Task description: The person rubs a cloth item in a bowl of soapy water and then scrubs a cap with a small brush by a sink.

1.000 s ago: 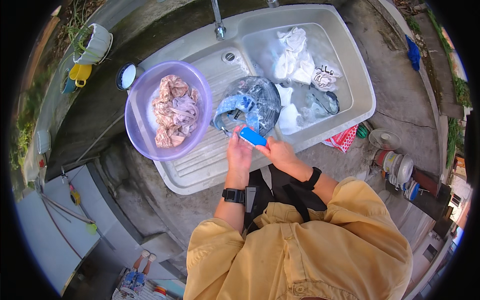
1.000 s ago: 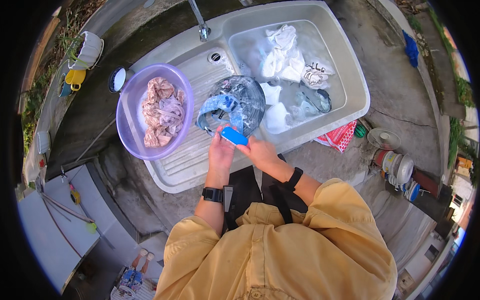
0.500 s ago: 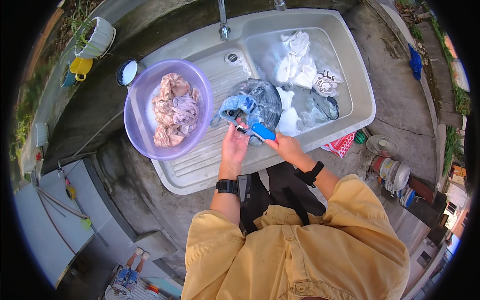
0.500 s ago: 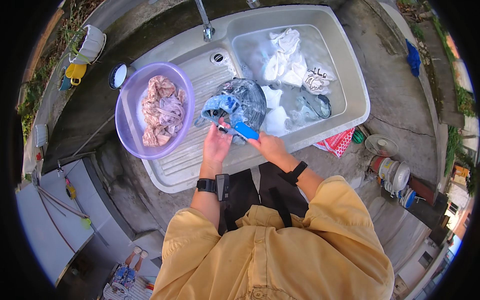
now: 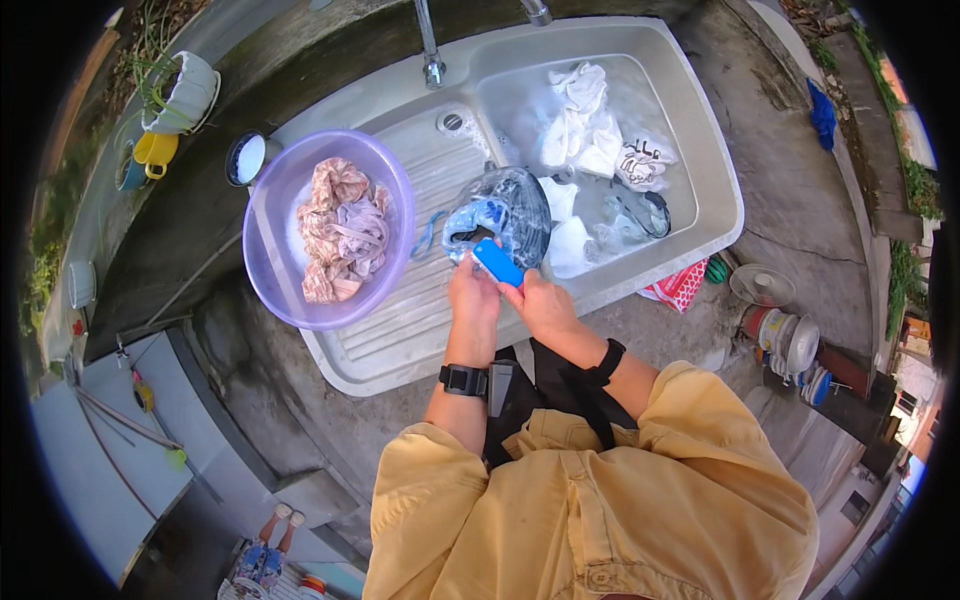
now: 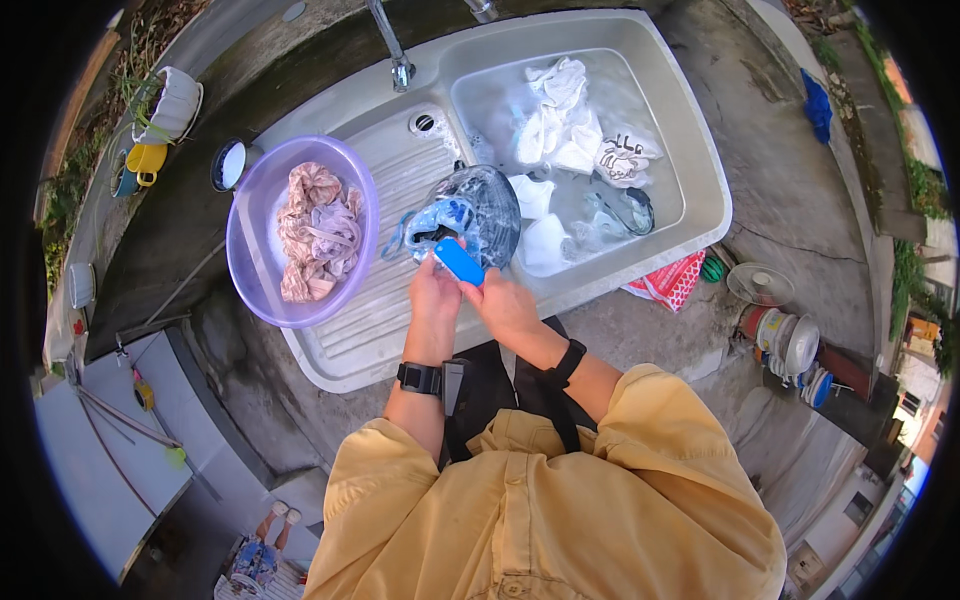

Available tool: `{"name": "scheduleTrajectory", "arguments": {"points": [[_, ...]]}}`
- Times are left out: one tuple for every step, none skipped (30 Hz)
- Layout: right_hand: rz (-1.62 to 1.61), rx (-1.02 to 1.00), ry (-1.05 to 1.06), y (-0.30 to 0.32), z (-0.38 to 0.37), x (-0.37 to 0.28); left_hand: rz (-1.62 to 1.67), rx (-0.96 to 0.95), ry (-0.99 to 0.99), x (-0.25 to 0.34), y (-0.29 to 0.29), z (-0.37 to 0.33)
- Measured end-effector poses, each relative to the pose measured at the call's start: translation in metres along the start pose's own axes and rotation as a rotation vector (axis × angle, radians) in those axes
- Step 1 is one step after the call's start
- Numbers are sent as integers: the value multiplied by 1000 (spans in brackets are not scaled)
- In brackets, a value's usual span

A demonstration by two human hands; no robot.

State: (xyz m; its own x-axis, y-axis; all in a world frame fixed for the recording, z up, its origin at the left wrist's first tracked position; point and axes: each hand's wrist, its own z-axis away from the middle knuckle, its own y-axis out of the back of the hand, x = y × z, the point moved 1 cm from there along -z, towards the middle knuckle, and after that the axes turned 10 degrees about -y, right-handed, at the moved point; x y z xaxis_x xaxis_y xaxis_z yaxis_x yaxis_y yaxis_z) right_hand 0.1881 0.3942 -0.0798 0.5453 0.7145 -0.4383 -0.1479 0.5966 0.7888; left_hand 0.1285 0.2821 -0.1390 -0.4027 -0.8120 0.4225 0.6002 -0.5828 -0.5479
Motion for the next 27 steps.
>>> {"name": "scheduleTrajectory", "arguments": {"points": [[24,26,7,-2,-5,4,74,42,106,-1,-2,2],[28,-31,8,-1,-10,15,73,-91,69,2,-2,5],[25,-32,8,2,-13,29,70,-91,69,1,0,4],[52,-66,-36,5,-16,43,41,-103,-16,0,2,3],[85,-103,-78,11,-15,42,17,-113,-101,-1,4,2],[48,-63,-93,15,-13,38,20,-110,-102,-3,5,1],[51,-66,-90,16,-12,32,-44,-148,-167,-4,7,0],[-27,-36,-58,23,-9,13,-107,-187,-225,-7,7,1],[-112,0,-27,24,-8,-2,-108,-192,-221,-9,4,3],[-65,-1,9,14,-8,-8,-29,-147,-114,-12,2,6],[-69,3,3,8,-9,-4,46,-102,-6,-12,-3,11],[-13,-1,32,2,-9,2,72,-80,55,-6,-10,17],[44,-5,61,-2,-9,8,67,-84,58,-5,-10,18],[47,3,70,-2,-10,18,45,-90,7,1,-8,18],[45,0,75,4,-10,29,24,-94,-36,4,-3,18],[62,-25,47,11,-11,41,24,-91,-40,7,0,16],[84,-48,20,18,-12,41,-9,-139,-80,9,1,14],[49,-24,-3,22,-13,39,-43,-186,-120,10,2,13],[53,-26,3,23,-10,33,-38,-184,-123,9,4,14],[-24,17,37,29,-7,19,-108,-185,-170,7,0,16],[-107,58,75,29,-5,7,-182,-187,-223,8,-2,16],[-113,57,126,25,-5,-1,-178,-191,-230,11,-2,17],[-114,59,129,26,-6,-6,-284,-192,-244,13,0,19],[-119,48,139,28,-8,-10,-391,-193,-259,17,1,20],[-125,37,149,30,-11,-15,-391,-194,-263,21,3,18],[-154,87,131,35,-17,-13,-488,-173,-243,29,1,20],[-155,88,128,41,-23,-12,-585,-151,-218,35,-2,23]]}}
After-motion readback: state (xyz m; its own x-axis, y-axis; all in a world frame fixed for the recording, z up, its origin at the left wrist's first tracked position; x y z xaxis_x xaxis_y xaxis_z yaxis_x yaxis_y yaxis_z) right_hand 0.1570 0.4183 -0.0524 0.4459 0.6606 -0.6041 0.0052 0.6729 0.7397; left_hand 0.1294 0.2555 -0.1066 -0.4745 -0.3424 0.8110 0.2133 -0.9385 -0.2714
